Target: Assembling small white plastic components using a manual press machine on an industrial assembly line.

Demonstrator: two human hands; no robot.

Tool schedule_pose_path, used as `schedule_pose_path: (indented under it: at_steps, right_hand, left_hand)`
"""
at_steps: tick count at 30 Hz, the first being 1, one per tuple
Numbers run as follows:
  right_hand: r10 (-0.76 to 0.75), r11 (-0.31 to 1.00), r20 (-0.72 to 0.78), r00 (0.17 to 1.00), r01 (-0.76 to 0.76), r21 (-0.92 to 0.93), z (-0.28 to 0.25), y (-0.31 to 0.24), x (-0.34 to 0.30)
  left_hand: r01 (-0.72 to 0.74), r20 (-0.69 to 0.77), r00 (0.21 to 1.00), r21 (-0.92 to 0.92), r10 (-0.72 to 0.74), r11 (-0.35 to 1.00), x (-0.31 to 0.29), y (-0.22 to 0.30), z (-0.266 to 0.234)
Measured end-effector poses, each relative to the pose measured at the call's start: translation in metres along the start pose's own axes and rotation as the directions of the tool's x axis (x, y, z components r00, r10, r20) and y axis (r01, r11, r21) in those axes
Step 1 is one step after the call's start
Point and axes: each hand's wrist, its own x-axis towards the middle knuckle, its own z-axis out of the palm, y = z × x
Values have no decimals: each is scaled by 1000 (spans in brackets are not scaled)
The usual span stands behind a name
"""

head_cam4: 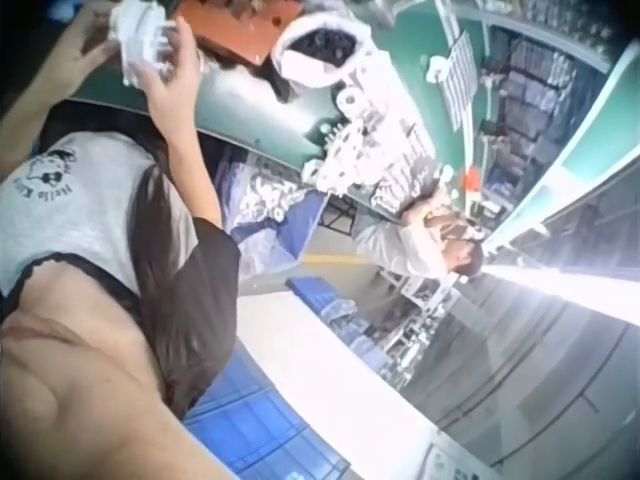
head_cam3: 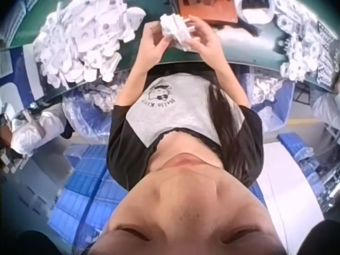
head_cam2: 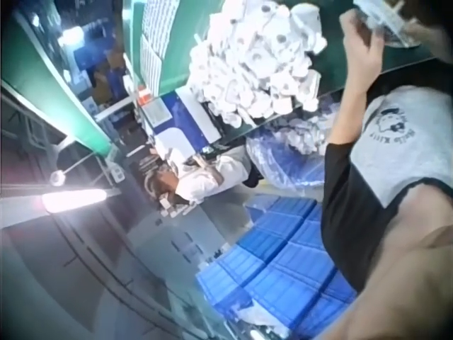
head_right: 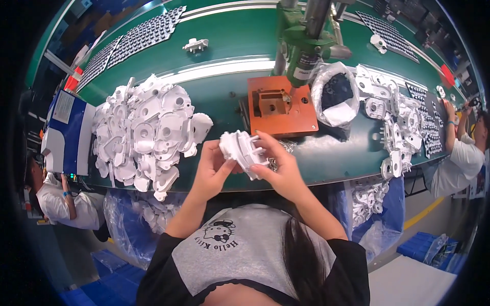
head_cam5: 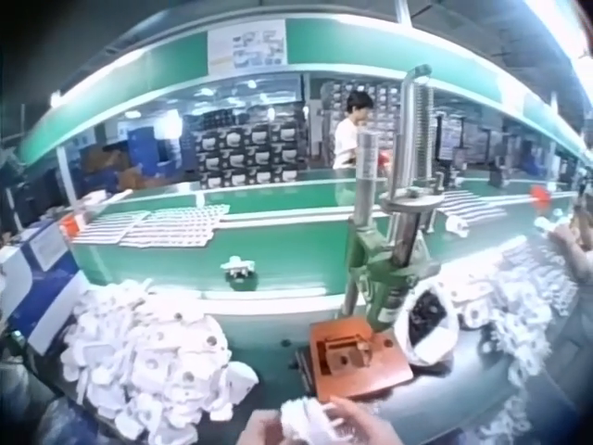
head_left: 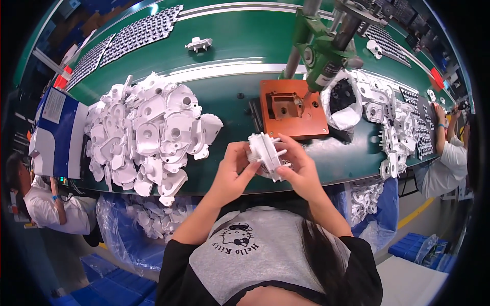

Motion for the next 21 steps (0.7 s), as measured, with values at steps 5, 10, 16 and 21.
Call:
schedule_pose_path:
  at_steps: [5, 10, 16, 21]
  right_hand:
    - [17, 999, -25, 1000, -16, 38, 3, -5, -1]
    - [-49, 974, -65, 997, 62, 220, 2, -6, -2]
    - [-54, 996, -62, 997, 58, 63, -2, 4, -1]
    - [-51, 998, -42, 998, 52, 34, -2, 16, -4]
  left_hand:
    - [-92, 9, 996, 54, 92, 994, 2, -16, 6]
    - [-117, 125, 986, 16, 114, 993, 6, -22, 14]
    - [-19, 32, 999, -32, 20, 999, 7, -21, 21]
    - [-31, 47, 998, -61, 34, 998, 9, -27, 20]
